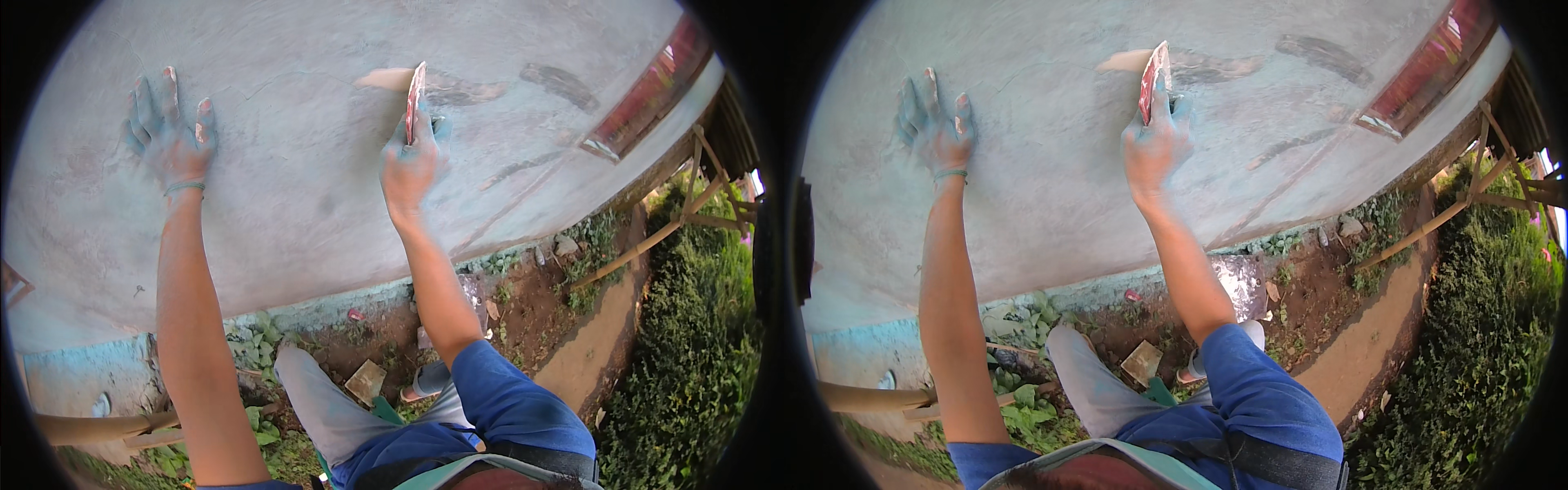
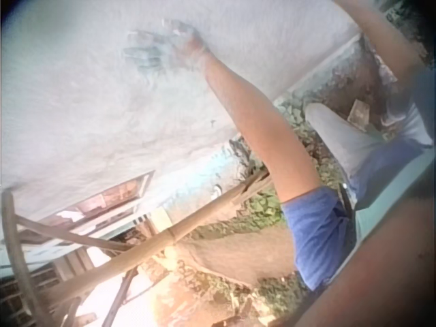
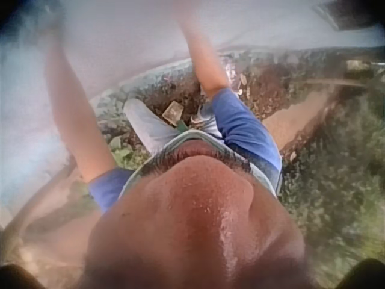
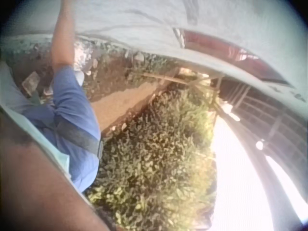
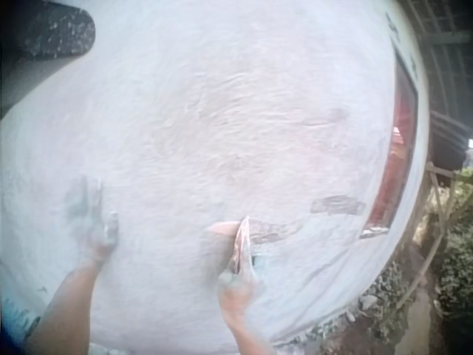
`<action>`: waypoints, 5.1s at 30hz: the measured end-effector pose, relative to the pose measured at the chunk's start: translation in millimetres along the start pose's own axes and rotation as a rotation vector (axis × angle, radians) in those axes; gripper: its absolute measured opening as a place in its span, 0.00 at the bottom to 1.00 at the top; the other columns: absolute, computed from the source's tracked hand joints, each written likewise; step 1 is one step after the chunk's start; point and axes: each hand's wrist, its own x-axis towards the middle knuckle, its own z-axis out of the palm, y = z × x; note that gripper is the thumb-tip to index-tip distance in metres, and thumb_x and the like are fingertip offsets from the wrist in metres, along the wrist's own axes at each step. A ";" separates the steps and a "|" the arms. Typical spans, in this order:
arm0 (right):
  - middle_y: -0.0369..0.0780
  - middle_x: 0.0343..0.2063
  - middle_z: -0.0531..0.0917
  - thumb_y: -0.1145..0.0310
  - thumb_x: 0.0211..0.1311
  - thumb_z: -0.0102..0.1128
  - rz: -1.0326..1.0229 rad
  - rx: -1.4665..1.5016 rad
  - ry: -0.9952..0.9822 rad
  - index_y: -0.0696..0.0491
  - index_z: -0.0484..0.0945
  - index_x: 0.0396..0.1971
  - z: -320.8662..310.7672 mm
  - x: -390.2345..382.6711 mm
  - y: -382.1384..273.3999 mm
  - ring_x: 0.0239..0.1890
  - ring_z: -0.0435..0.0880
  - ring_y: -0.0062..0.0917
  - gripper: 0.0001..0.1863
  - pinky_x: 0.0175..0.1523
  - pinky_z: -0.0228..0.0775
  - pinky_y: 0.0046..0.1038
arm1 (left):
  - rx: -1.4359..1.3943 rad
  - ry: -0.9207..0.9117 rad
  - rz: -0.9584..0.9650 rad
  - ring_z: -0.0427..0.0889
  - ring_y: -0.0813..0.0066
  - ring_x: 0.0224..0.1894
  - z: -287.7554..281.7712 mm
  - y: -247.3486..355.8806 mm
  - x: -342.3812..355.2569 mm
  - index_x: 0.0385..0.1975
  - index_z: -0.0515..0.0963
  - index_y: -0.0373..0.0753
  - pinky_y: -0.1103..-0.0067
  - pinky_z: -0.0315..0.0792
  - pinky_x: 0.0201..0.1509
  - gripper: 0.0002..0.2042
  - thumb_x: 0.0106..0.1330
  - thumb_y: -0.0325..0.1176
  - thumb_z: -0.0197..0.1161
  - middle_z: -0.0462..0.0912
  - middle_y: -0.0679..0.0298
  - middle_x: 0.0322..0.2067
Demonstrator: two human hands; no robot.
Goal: The person uses a red trowel to apply and smooth a white plaster-like substance onto a curved exterior wall. They repeatedly scoop material from a pile on the ground and spread it across the surface, working around a red window frame.
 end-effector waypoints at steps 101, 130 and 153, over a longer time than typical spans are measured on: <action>0.39 0.48 0.80 0.88 0.41 0.58 -0.508 0.170 -0.109 0.51 0.81 0.58 15.3 6.2 -69.3 0.53 0.74 0.38 0.37 0.59 0.61 0.38 | 0.025 0.116 -0.324 0.53 0.45 0.77 -1.6 -37.0 -27.7 0.77 0.55 0.45 0.50 0.47 0.76 0.42 0.70 0.66 0.50 0.55 0.48 0.75; 0.36 0.49 0.83 0.78 0.47 0.71 -0.558 0.163 -0.047 0.49 0.86 0.54 8.6 -16.3 6.8 0.52 0.76 0.32 0.28 0.58 0.64 0.34 | 0.001 0.028 -0.362 0.45 0.51 0.79 -7.9 -34.8 -28.4 0.79 0.47 0.46 0.55 0.35 0.80 0.43 0.72 0.67 0.44 0.48 0.51 0.78; 0.43 0.44 0.83 0.76 0.65 0.63 -0.217 0.218 0.070 0.58 0.83 0.51 -33.5 -3.0 27.4 0.47 0.80 0.35 0.14 0.52 0.72 0.33 | 0.006 0.020 -0.387 0.44 0.54 0.80 -7.8 -29.7 -25.0 0.80 0.44 0.48 0.57 0.36 0.80 0.42 0.73 0.68 0.40 0.48 0.51 0.78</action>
